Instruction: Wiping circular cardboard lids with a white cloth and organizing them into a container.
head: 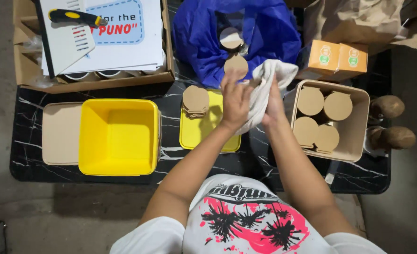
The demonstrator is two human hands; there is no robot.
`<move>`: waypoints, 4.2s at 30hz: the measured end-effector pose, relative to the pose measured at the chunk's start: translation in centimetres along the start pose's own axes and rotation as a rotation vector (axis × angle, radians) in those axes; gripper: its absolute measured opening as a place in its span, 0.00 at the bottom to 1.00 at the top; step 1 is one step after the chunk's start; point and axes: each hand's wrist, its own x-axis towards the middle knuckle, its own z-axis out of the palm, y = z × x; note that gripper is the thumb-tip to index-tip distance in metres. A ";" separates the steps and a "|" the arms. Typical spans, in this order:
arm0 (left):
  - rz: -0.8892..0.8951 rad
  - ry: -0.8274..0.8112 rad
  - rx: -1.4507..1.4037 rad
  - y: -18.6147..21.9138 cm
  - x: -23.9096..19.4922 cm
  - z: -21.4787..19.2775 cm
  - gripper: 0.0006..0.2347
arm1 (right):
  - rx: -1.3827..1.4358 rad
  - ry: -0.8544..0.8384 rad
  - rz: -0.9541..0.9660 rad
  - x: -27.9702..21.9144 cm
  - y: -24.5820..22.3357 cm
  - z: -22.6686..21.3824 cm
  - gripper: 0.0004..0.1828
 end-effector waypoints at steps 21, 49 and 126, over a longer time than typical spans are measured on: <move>-0.403 -0.090 0.018 -9.3 -1.2 -13.3 0.03 | -0.480 0.209 -0.028 -2.2 -8.2 -4.8 0.17; -0.390 -0.193 0.480 -14.4 1.4 7.9 0.25 | -0.224 0.252 0.005 -1.5 -6.1 -3.8 0.28; -0.842 -0.169 -1.119 -6.7 -3.1 5.2 0.26 | -0.660 0.297 -0.460 0.5 5.1 -0.8 0.19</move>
